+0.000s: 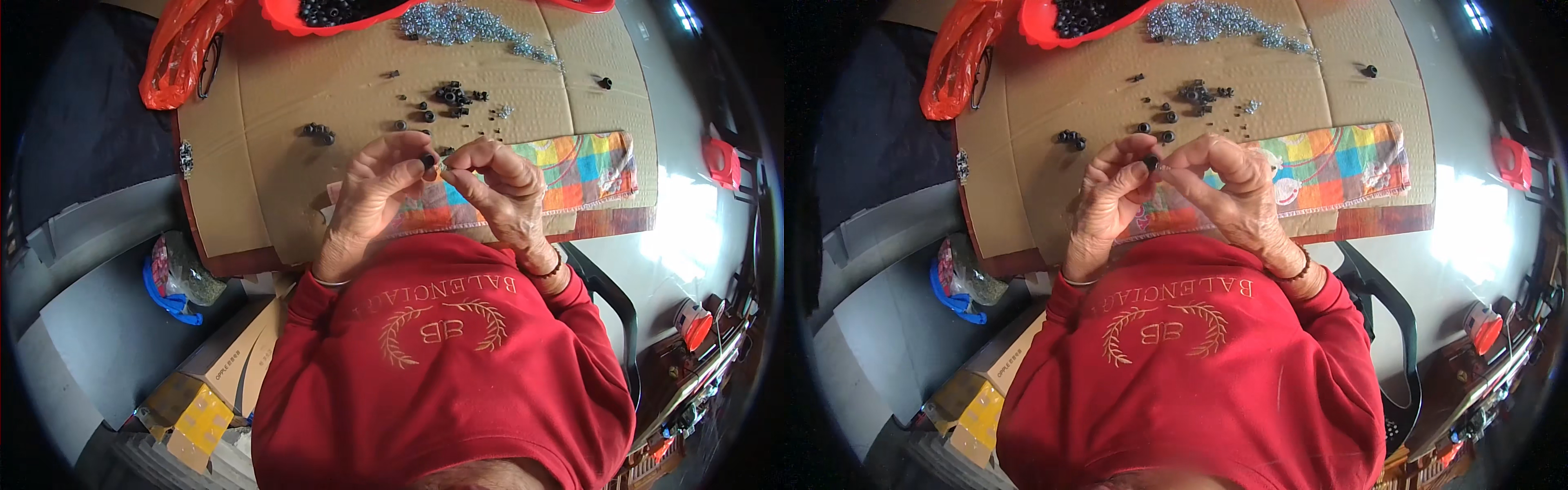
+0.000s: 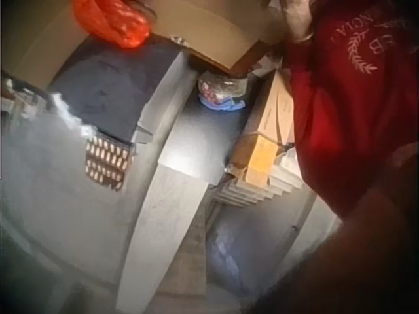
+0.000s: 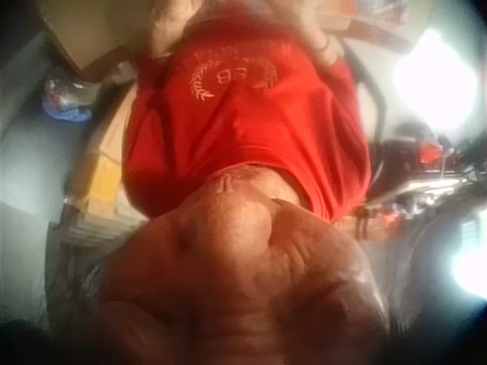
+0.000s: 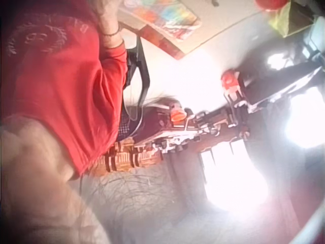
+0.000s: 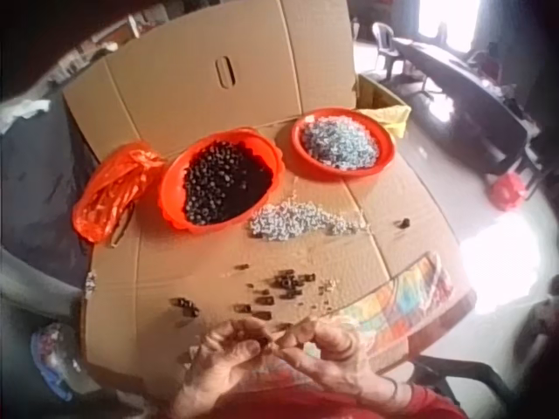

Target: The person assembles small plastic components by hand, taking plastic parts from plastic bowls and joining them together.

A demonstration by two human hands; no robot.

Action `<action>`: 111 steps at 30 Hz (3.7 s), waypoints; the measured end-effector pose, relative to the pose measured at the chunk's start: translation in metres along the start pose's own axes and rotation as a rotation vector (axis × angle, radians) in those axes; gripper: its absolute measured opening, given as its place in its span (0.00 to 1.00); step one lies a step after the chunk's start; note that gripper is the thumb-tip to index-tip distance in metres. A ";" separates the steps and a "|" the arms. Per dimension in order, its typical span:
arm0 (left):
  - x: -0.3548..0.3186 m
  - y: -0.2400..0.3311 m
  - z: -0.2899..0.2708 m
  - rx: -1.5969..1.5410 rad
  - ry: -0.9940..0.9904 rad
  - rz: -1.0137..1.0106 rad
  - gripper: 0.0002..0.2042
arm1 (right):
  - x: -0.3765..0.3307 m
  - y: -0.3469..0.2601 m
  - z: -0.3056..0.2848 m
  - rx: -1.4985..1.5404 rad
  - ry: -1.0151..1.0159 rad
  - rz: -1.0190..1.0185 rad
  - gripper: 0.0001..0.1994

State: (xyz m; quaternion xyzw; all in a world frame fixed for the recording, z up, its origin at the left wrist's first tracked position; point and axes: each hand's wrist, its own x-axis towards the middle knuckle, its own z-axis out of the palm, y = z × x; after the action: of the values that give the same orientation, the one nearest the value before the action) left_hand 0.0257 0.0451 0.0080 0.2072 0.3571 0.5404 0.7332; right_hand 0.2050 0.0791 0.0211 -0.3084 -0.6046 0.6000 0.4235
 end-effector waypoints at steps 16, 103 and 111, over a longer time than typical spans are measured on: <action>-0.019 -0.008 -0.001 0.256 -0.011 -0.170 0.08 | -0.011 0.000 -0.013 0.109 -0.187 0.277 0.06; -0.031 -0.041 -0.021 -0.509 -0.269 -0.274 0.08 | 0.003 0.038 -0.009 -1.158 -0.272 -0.253 0.11; -0.036 -0.044 -0.029 -0.499 -0.290 -0.242 0.08 | 0.027 0.038 -0.015 -0.864 -0.374 -0.115 0.07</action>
State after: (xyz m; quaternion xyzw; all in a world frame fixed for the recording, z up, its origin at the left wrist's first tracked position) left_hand 0.0262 -0.0059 -0.0303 0.0517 0.1273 0.4848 0.8638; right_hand 0.2007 0.1136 -0.0136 -0.3092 -0.8807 0.3143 0.1730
